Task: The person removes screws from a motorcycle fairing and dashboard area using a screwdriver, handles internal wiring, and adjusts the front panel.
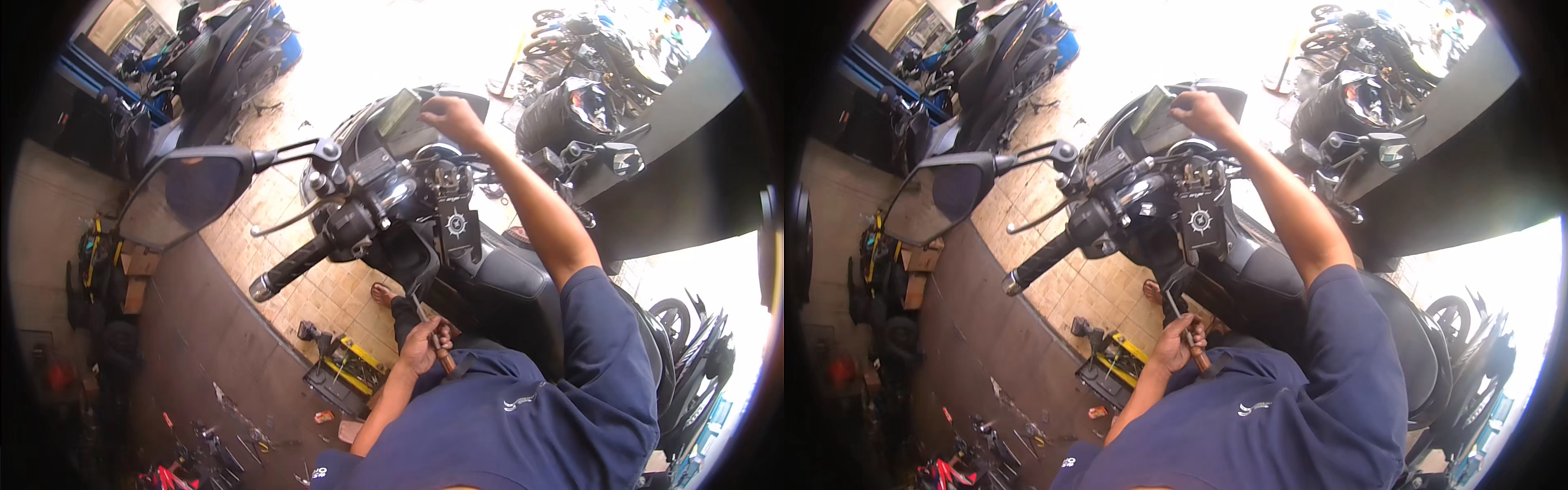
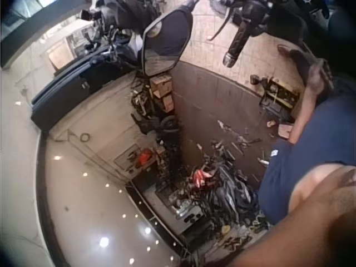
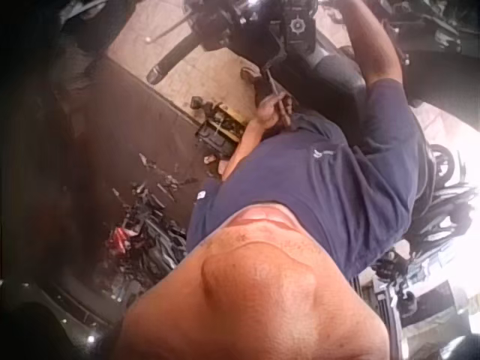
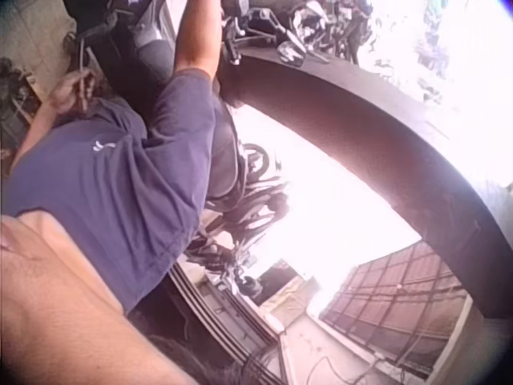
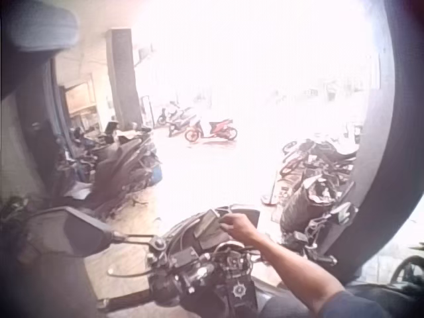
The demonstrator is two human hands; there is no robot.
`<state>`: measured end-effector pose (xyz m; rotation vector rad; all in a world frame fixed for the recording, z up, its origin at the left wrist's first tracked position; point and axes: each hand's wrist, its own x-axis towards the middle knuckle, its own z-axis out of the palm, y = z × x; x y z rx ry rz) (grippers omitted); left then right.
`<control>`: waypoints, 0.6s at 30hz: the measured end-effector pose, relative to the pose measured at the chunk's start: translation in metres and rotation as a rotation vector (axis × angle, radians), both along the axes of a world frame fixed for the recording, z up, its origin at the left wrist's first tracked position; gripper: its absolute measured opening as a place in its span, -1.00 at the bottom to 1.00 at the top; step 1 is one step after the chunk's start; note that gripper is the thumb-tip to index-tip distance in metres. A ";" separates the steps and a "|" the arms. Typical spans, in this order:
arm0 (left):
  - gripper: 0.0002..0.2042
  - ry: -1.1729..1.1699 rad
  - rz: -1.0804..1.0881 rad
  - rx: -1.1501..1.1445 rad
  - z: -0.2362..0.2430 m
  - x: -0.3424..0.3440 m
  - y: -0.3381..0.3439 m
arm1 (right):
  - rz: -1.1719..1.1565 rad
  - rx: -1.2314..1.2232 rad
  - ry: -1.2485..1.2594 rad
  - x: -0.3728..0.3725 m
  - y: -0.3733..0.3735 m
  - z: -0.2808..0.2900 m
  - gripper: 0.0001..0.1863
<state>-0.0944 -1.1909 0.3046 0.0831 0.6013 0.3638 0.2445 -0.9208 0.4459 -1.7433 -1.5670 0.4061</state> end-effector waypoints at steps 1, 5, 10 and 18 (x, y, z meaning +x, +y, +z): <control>-0.84 0.010 -0.032 0.071 0.011 0.003 -0.008 | 0.008 0.050 0.013 0.008 0.002 0.001 -0.71; -0.52 0.040 -0.078 0.206 0.016 -0.024 -0.035 | -0.085 0.084 0.227 -0.023 -0.049 0.023 -0.72; -0.60 0.436 0.032 0.638 0.015 -0.026 -0.032 | 0.124 0.281 0.956 0.002 -0.225 -0.017 -0.88; -0.63 0.681 0.089 1.292 0.036 -0.024 0.043 | -0.040 -0.449 0.870 -0.164 -0.248 -0.068 -0.64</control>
